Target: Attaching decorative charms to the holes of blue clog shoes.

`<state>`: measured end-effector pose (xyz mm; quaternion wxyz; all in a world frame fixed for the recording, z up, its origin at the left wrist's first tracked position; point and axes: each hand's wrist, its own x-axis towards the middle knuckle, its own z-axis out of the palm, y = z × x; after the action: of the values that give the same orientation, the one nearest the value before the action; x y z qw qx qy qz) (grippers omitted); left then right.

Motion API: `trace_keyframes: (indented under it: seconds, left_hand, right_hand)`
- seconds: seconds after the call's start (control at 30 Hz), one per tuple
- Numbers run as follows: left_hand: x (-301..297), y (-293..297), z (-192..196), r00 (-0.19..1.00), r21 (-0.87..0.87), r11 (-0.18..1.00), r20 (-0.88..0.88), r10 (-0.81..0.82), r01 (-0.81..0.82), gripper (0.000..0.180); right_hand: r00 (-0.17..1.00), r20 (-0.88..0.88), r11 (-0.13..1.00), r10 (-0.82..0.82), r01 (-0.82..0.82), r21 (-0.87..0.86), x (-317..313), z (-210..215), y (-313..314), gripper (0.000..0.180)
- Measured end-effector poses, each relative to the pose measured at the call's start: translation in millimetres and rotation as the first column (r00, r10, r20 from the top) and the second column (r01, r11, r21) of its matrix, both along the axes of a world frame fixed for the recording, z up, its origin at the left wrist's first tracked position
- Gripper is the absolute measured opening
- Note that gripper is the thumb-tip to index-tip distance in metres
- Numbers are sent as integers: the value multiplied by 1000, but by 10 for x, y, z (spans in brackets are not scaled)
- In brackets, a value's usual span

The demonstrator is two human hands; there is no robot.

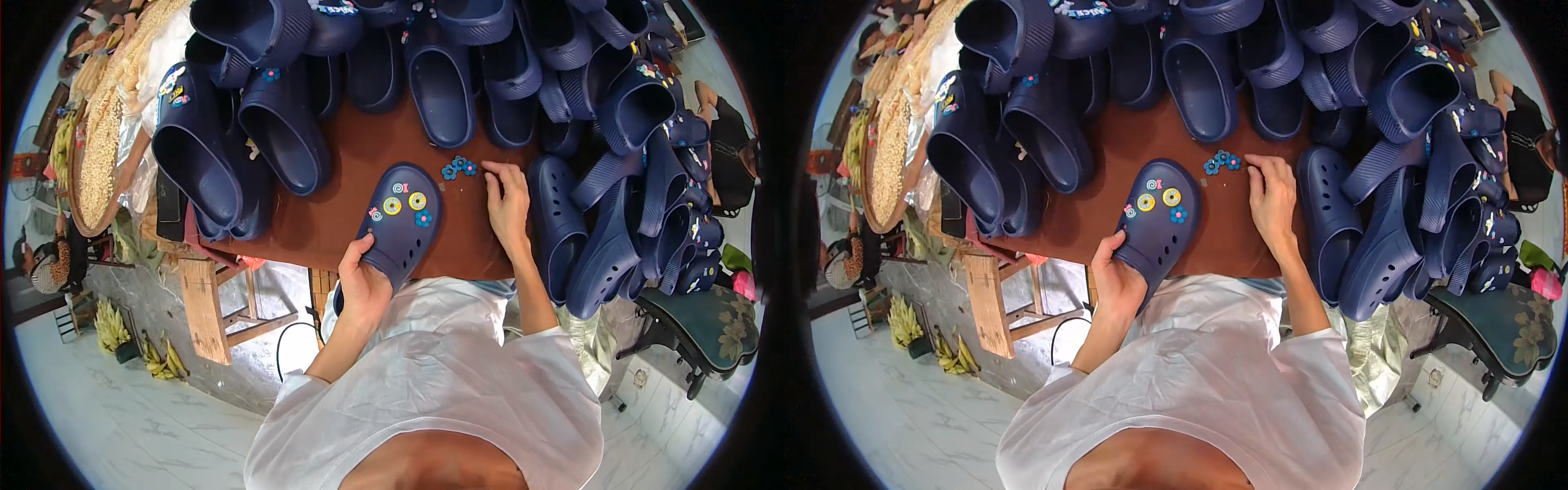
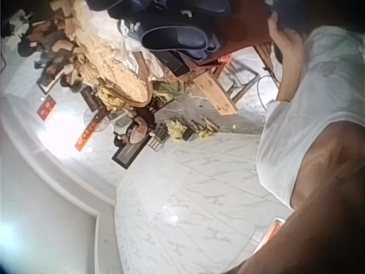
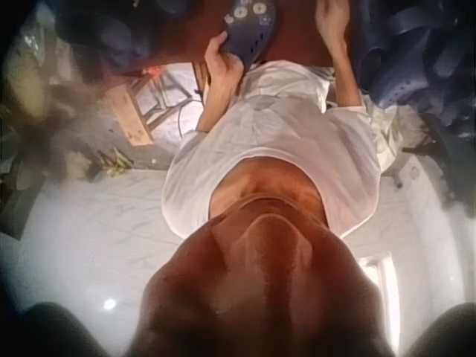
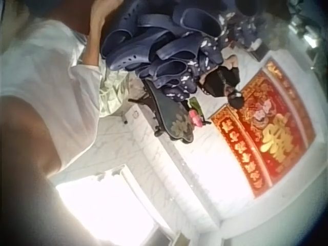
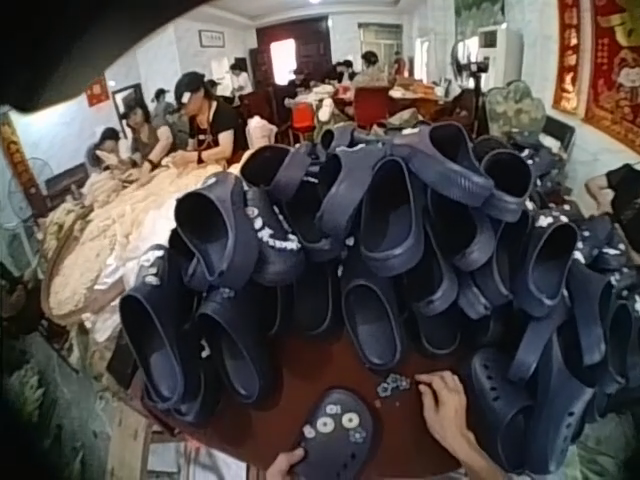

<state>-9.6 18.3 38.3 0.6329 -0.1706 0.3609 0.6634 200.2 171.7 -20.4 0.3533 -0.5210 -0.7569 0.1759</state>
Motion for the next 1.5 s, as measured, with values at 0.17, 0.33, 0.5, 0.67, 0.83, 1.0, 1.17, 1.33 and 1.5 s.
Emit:
trace_keyframes:
  seconds: [0.17, 0.33, 0.5, 0.67, 0.83, 1.0, 1.17, 1.33, 1.5]
  left_hand:
    - [33, -38, 28, 999, -39, 999, 34, 33, -32, 42]
    - [42, -35, 2, 998, -45, 998, 45, 51, -49, 43]
    - [-12, -64, -117, 987, 97, 983, -38, -155, 158, 51]
    - [85, -86, -108, 800, -87, 925, -477, -365, 371, 65]
    - [28, -111, -140, 794, -68, 907, -460, -397, 415, 61]
    - [42, -182, -73, 961, 90, 984, -247, -127, 153, 52]
    - [53, -205, -76, 992, 97, 995, -116, 45, -34, 49]
    - [66, -257, -4, 997, 108, 994, -68, -26, 34, 31]
    - [101, -273, 25, 998, 100, 994, -50, -32, 37, 27]
  right_hand:
    - [993, 116, 999, 34, -38, 32, -284, 64, -112, 31]
    - [979, 203, 999, -3, -4, 37, -247, 3, -95, 29]
    - [1000, 22, 998, 5, -3, -70, -134, 49, -143, 27]
    - [973, -232, 963, 1, -64, -263, -148, 176, -459, 26]
    - [905, -415, 938, 94, -220, -267, -344, 240, -880, 29]
    - [883, -415, 898, 220, -349, -268, -525, 450, -909, 29]
    - [861, -354, 856, 366, -461, -234, -691, 633, -717, 30]
    - [826, -283, 809, 488, -550, -209, -844, 747, -684, 31]
    - [795, -181, 794, 578, -600, -100, -894, 759, -648, 25]
